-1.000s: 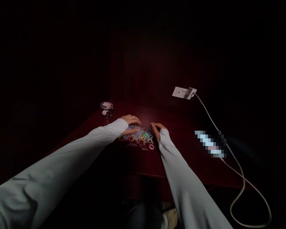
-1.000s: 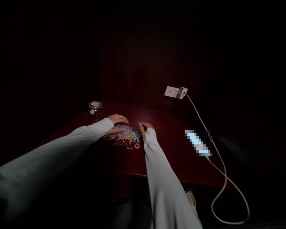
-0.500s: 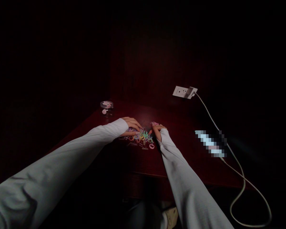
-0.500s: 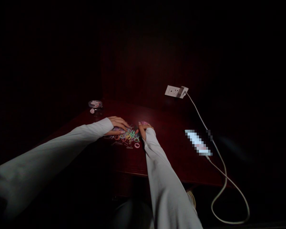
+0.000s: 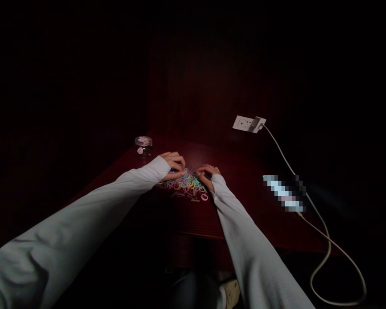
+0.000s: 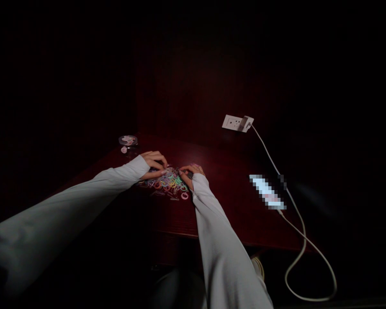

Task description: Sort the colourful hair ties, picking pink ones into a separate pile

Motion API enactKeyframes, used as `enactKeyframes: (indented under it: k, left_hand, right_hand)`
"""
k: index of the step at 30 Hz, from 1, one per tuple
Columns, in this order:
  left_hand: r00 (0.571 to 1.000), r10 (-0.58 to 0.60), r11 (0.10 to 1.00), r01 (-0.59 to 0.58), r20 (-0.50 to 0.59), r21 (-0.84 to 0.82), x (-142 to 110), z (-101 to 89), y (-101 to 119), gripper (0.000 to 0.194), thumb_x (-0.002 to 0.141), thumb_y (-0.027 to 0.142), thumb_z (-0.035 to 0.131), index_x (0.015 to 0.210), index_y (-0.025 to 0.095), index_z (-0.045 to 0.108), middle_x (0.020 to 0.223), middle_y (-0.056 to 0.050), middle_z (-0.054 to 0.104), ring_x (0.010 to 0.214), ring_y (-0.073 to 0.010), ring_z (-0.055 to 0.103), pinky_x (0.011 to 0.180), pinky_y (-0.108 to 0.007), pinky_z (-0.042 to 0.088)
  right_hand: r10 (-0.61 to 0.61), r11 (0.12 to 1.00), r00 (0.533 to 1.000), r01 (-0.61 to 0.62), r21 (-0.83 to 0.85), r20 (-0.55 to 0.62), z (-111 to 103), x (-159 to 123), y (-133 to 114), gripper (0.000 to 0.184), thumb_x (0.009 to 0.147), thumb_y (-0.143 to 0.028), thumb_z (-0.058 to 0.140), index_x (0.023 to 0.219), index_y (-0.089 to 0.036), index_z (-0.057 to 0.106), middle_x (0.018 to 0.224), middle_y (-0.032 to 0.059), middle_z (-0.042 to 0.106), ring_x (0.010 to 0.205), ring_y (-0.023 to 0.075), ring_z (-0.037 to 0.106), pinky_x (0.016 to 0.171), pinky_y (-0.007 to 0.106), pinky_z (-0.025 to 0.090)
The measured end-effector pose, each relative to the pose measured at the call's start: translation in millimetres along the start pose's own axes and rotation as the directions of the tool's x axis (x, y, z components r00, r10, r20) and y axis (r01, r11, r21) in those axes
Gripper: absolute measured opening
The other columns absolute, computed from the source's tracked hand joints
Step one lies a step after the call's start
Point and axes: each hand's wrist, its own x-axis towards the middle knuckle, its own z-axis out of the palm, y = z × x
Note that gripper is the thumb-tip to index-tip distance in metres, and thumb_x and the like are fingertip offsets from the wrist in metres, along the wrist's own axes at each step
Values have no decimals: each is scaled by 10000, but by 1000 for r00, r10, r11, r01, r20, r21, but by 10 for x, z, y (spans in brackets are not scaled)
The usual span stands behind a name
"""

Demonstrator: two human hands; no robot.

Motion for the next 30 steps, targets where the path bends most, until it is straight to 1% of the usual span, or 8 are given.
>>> enactKeyframes:
  k: [5, 10, 12, 14, 17, 19, 23, 30]
  left_hand:
    - [990, -81, 994, 88, -112, 60, 13, 37, -28, 327, 1057, 367, 559, 841, 210, 746, 994, -22, 758, 953, -186, 625, 846, -326, 396]
    - [943, -229, 955, 265, -243, 130, 41, 98, -156, 351, 988, 360, 629, 682, 190, 595, 811, -16, 682, 808, -181, 580, 770, -317, 389]
    - [949, -250, 948, 280, -192, 149, 36, 79, -175, 328, 951, 466, 699, 766, 199, 652, 886, -27, 707, 850, -200, 598, 771, -315, 408]
    - [970, -232, 959, 241, -74, 152, 19, 37, -154, 395, 888, 579, 769, 1049, 221, 737, 1064, -51, 743, 960, -238, 633, 810, -325, 444]
    - [979, -166, 983, 154, 119, 103, -8, -28, -85, 897, 795, 664, 840, 1552, 285, 542, 1372, -81, 693, 1147, -295, 649, 918, -357, 484]
    - [969, -133, 990, 122, 206, 64, -17, -44, -57, 1030, 764, 683, 860, 1636, 318, 450, 1447, -79, 664, 1196, -307, 648, 961, -365, 493]
    - [958, -87, 996, 89, 273, 3, -15, 13, -86, 786, 811, 654, 836, 1496, 325, 635, 1370, -57, 720, 1175, -279, 666, 982, -345, 507]
    - [985, -52, 988, 75, 165, -137, -13, 149, -131, 394, 929, 431, 762, 1295, 284, 772, 1193, -46, 787, 1090, -212, 739, 966, -272, 521]
  right_hand:
    - [17, 1000, 1000, -17, -19, -19, 21, 18, 59, 251, 949, -451, 650, 1024, -306, 841, 981, 53, 776, 1026, 270, 650, 1054, 467, 465]
    - [6, 1000, 1000, -6, 11, -24, 32, 7, 67, 226, 947, -428, 646, 1023, -325, 833, 1048, 47, 791, 1179, 287, 656, 1176, 511, 403]
    - [0, 1000, 1000, 1, 21, -14, 25, -4, 47, 224, 948, -428, 647, 1026, -327, 831, 1066, 47, 792, 1214, 287, 654, 1214, 520, 374]
    - [0, 1000, 1000, 0, 27, -8, 13, -12, 19, 229, 951, -438, 645, 1023, -322, 830, 1077, 52, 792, 1215, 286, 658, 1229, 521, 364]
    - [4, 999, 1000, -4, 33, -3, -4, -18, -21, 220, 950, -437, 651, 1000, -316, 828, 1091, 56, 791, 1207, 283, 664, 1234, 517, 366]
    - [6, 999, 1000, -6, 37, -2, -8, -20, -34, 214, 943, -439, 659, 990, -315, 828, 1094, 56, 792, 1221, 284, 659, 1238, 515, 366]
    - [11, 999, 1000, -11, 41, -7, 3, -26, -32, 231, 937, -454, 656, 995, -310, 828, 1081, 59, 786, 1253, 289, 645, 1255, 516, 348]
    - [8, 999, 1000, -8, 36, 16, -4, -29, -29, 230, 949, -448, 654, 1016, -311, 826, 1083, 60, 779, 1231, 282, 650, 1264, 512, 336]
